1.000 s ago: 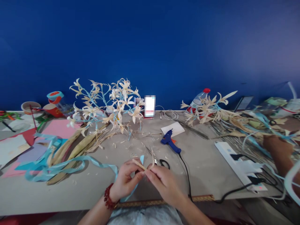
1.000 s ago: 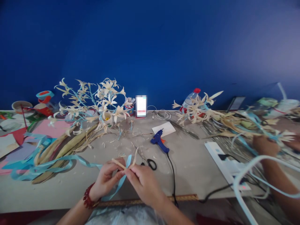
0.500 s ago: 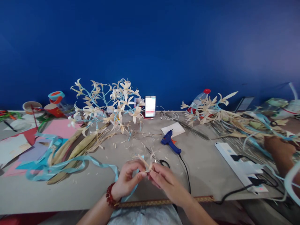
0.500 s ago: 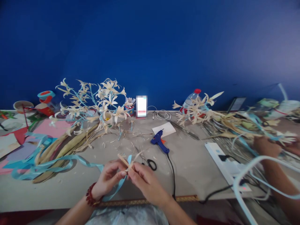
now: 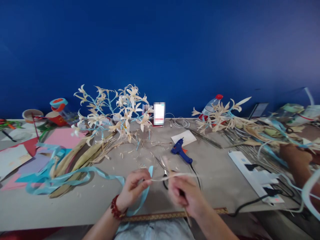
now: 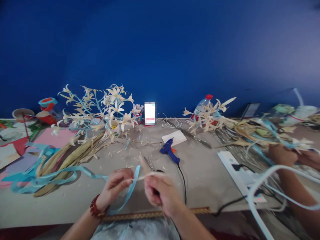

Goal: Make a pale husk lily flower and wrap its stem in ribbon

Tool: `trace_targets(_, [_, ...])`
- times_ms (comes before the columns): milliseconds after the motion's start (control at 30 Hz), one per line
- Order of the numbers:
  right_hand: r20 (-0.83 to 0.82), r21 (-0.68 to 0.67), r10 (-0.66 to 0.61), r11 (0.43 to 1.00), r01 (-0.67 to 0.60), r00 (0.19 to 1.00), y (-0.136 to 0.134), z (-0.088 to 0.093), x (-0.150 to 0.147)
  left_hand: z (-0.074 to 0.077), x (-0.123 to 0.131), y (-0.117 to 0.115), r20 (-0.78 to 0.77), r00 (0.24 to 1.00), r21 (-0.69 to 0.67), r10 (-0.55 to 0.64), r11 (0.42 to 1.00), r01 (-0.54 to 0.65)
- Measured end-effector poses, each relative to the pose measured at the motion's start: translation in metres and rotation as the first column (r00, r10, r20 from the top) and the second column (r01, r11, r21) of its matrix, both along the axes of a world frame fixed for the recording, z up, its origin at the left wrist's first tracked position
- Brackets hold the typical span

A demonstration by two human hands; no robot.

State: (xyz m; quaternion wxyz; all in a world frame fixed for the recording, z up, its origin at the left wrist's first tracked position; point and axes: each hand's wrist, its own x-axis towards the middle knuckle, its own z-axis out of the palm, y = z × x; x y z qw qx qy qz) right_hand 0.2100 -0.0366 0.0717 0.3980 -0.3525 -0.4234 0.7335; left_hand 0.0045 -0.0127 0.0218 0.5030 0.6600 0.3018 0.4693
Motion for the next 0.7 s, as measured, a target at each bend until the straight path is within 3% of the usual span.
trace_targets(67, [0.044, 0.078, -0.115, 0.991, 0.111, 0.992, 0.001, 0.008, 0.01, -0.009, -0.004, -0.001, 0.05, 0.997, -0.135, 0.06, 0.989, -0.053])
trace_targets(133, [0.155, 0.118, -0.057, 0.992, 0.039, 0.986, 0.001, 0.011, 0.012, -0.013, -0.005, -0.002, 0.069, 0.996, -0.186, 0.057, 0.982, -0.043])
trace_targets(233, [0.248, 0.13, 0.015, 0.99, -0.049, 0.969, 0.002, 0.0, 0.003, -0.008, -0.001, -0.003, 0.056, 0.998, -0.134, 0.042, 0.99, -0.035])
trace_targets(267, [0.255, 0.134, -0.032, 0.991, -0.003, 0.966, 0.003, -0.007, -0.001, -0.006, 0.0, -0.004, 0.045, 0.998, -0.107, 0.051, 0.993, -0.046])
trace_targets(333, [0.219, 0.126, -0.234, 0.969, 0.21, 0.947, 0.006, -0.022, -0.006, -0.001, 0.003, -0.004, 0.032, 0.997, -0.052, 0.074, 0.996, -0.073])
trace_targets(400, [0.121, 0.09, -0.484, 0.875, 0.476, 0.867, 0.012, -0.033, -0.006, 0.001, 0.003, -0.003, 0.042, 0.994, -0.008, 0.102, 0.995, -0.101])
trace_targets(467, [0.073, 0.028, -0.6, 0.8, 0.6, 0.797, 0.018, -0.039, -0.004, 0.001, 0.003, -0.002, 0.058, 0.992, 0.029, 0.113, 0.993, -0.115])
trace_targets(500, [0.101, 0.001, -0.571, 0.819, 0.574, 0.814, 0.019, -0.041, -0.003, 0.001, 0.003, -0.001, 0.057, 0.992, 0.046, 0.109, 0.993, -0.111])
trace_targets(533, [0.162, -0.021, -0.472, 0.876, 0.481, 0.867, 0.02, -0.042, -0.004, 0.001, 0.004, 0.0, 0.047, 0.994, 0.06, 0.1, 0.993, -0.103])
trace_targets(600, [0.274, -0.048, -0.202, 0.974, 0.224, 0.94, 0.018, -0.041, -0.008, 0.003, 0.005, 0.001, -0.004, 0.997, 0.087, 0.083, 0.993, -0.083])
trace_targets(633, [0.3, -0.043, -0.099, 0.992, 0.117, 0.949, 0.016, -0.04, -0.012, 0.005, 0.006, 0.002, -0.044, 0.996, 0.098, 0.084, 0.992, -0.079])
trace_targets(700, [0.301, 0.014, -0.008, 1.0, 0.004, 0.954, 0.011, -0.038, -0.018, 0.008, 0.007, 0.003, -0.114, 0.989, 0.125, 0.099, 0.989, -0.085])
